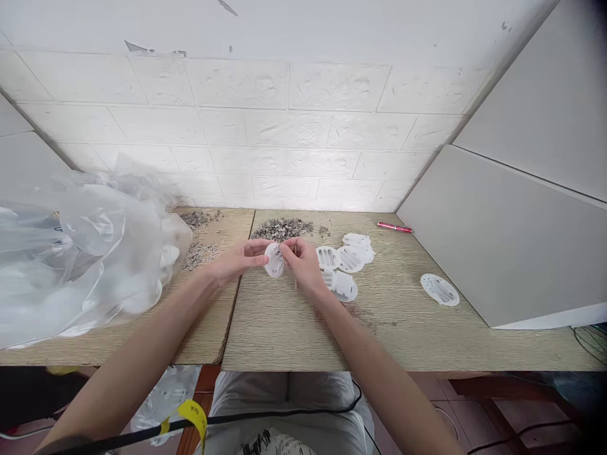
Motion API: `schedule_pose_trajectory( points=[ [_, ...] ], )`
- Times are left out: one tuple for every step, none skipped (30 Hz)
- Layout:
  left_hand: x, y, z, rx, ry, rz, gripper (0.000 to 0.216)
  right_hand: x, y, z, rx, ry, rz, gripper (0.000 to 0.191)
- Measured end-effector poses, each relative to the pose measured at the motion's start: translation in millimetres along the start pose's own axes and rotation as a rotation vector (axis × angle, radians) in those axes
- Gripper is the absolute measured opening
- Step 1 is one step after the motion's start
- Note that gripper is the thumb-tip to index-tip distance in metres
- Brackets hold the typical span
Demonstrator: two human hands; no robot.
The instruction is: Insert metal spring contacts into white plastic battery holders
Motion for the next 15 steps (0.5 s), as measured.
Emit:
schedule_pose_trajectory(
  points=[
    [-0.1,-0.8,0.5,-0.002,0.002,-0.027,0.044,0.1,0.4,-0.1,-0.004,0.0,0.002,0.02],
    [-0.4,-1.7,0.9,0.001,0.005,-0.059,0.042,0.2,0.8,-0.2,-0.009,0.001,-0.001,0.02],
    [-0.7,-2.6,1.4,0.007,0.011,-0.095,0.042,0.4,1.1,-0.3,-0.014,0.002,-0.008,0.02],
    [-0.8,-3.4,1.8,0.016,0.023,-0.132,0.041,0.7,1.2,-0.4,-0.017,0.003,-0.015,0.02],
    [-1.0,-4.2,2.2,0.026,0.037,-0.165,0.041,0.9,1.3,-0.5,-0.019,0.003,-0.019,0.019],
    [-1.1,-4.7,2.4,0.034,0.051,-0.192,0.041,1.0,1.3,-0.5,-0.02,0.0,-0.023,0.018],
    [-1.0,-5.0,2.6,0.039,0.066,-0.21,0.041,1.0,1.2,-0.5,-0.021,-0.005,-0.024,0.017],
    [-0.9,-5.1,2.7,0.041,0.079,-0.22,0.041,1.0,1.3,-0.5,-0.026,-0.008,-0.025,0.017],
    [-0.8,-5.1,2.8,0.041,0.09,-0.223,0.041,0.9,1.4,-0.4,-0.034,-0.011,-0.021,0.016],
    [-0.8,-5.2,2.8,0.041,0.095,-0.217,0.041,0.9,1.8,-0.4,-0.048,-0.014,-0.012,0.016],
    [-1.0,-5.2,2.7,0.041,0.096,-0.206,0.042,0.8,2.4,-0.3,-0.068,-0.017,0.004,0.015],
    [-1.2,-5.2,2.6,0.042,0.096,-0.191,0.042,0.5,3.3,-0.2,-0.094,-0.021,0.027,0.015],
    [-1.5,-5.4,2.6,0.045,0.096,-0.177,0.043,0.2,4.2,-0.1,-0.12,-0.027,0.05,0.015],
    [-1.8,-5.7,2.5,0.051,0.096,-0.164,0.043,0.0,5.0,0.0,-0.141,-0.032,0.066,0.015],
    [-2.0,-6.0,2.4,0.057,0.099,-0.155,0.044,-0.1,5.4,0.1,-0.154,-0.036,0.073,0.016]
  ],
)
Point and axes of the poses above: each hand's wrist, its own z-axis towards the middle knuckle, its own x-axis out of the back of the hand, y = z × x, the point moved 6 cm from there along z, towards the middle knuckle, and after that the axes turned 11 degrees about z, right-handed, at the moved point
